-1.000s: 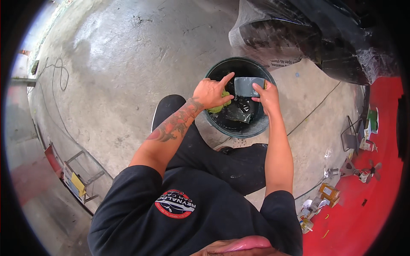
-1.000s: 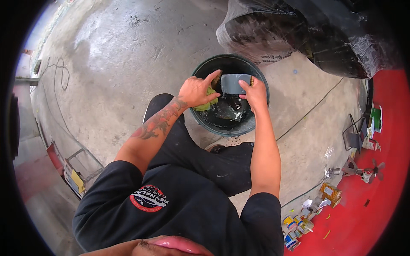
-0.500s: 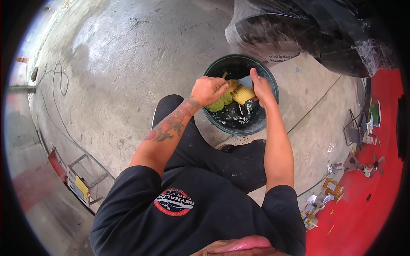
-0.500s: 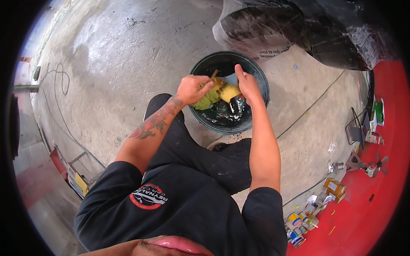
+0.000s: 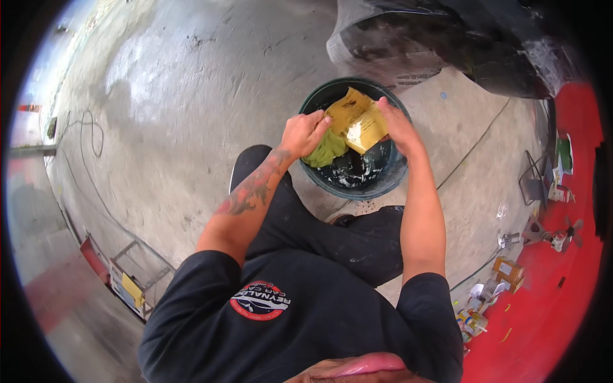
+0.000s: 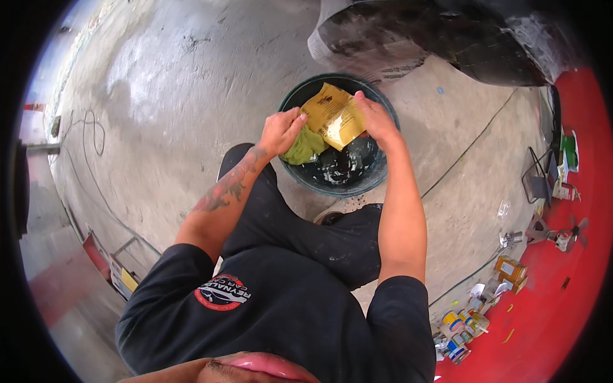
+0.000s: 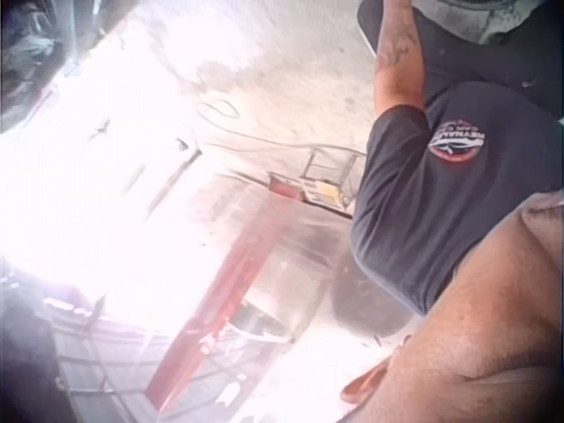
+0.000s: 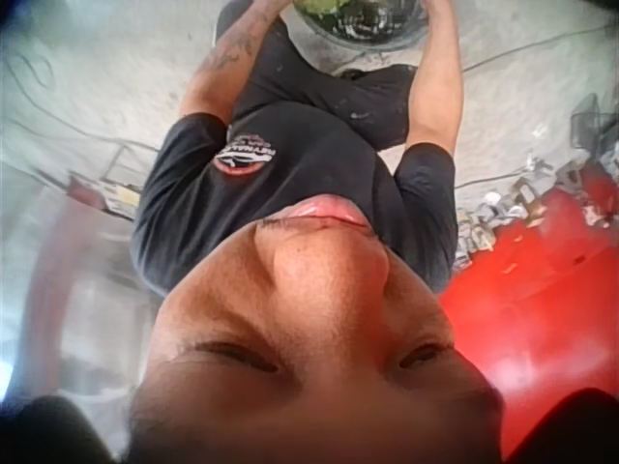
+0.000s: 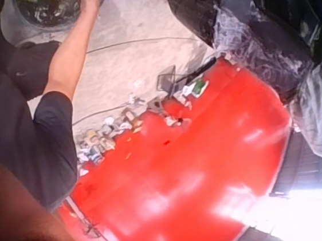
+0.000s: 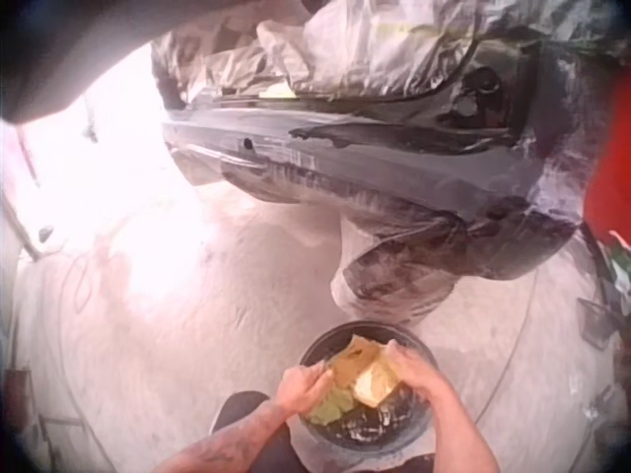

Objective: The person dips a sanding block and a cloth into a bucket of water and then sands a black car panel, repeatedly applying water and wiping the surface with the cloth to refine the finish.

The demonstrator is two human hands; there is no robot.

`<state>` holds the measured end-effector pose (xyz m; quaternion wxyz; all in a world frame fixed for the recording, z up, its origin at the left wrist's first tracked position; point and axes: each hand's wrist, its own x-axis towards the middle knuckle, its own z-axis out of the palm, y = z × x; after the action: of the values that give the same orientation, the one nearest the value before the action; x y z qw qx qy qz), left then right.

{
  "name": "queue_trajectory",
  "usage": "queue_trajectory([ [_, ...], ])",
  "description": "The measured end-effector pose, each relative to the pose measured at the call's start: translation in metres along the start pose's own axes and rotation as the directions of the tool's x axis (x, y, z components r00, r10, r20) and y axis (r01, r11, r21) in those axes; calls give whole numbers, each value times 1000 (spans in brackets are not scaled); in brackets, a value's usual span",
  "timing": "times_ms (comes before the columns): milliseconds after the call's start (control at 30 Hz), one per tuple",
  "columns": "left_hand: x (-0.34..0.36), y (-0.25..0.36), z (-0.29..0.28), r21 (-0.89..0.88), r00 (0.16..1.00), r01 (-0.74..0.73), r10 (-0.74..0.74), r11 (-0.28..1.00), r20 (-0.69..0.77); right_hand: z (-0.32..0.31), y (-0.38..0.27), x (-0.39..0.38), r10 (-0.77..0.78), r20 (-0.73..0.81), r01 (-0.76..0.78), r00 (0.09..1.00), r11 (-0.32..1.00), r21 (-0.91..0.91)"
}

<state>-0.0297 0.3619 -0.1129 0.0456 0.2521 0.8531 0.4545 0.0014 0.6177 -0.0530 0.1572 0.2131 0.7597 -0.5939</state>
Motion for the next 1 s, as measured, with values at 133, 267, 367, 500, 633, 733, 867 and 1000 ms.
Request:
queue_trajectory([
  [133,0,-1,5,67,976,-216,217,974,-4,1,12,4,-141,36,145,989,983,-111],
  [267,-6,7,3,263,972,-173,121,949,202,3,16,11,-151,-22,151,988,988,-17],
  [367,11,22,26,478,925,-210,15,853,379,-10,34,8,-459,-165,245,873,705,-666],
  [500,36,26,74,717,662,-291,-408,633,629,18,72,15,-238,-46,64,970,433,-899],
  [633,15,4,118,782,498,-445,-605,438,622,63,95,19,76,9,-24,997,419,-908],
  [733,5,-6,133,776,498,-462,-599,429,628,70,122,21,237,11,-103,972,464,-880],
  [867,7,-12,115,682,393,-533,-567,502,724,68,125,12,93,-23,-72,995,561,-824],
  [1000,5,2,82,585,593,-463,-258,666,763,34,92,14,-206,-196,-30,959,613,-790],
])
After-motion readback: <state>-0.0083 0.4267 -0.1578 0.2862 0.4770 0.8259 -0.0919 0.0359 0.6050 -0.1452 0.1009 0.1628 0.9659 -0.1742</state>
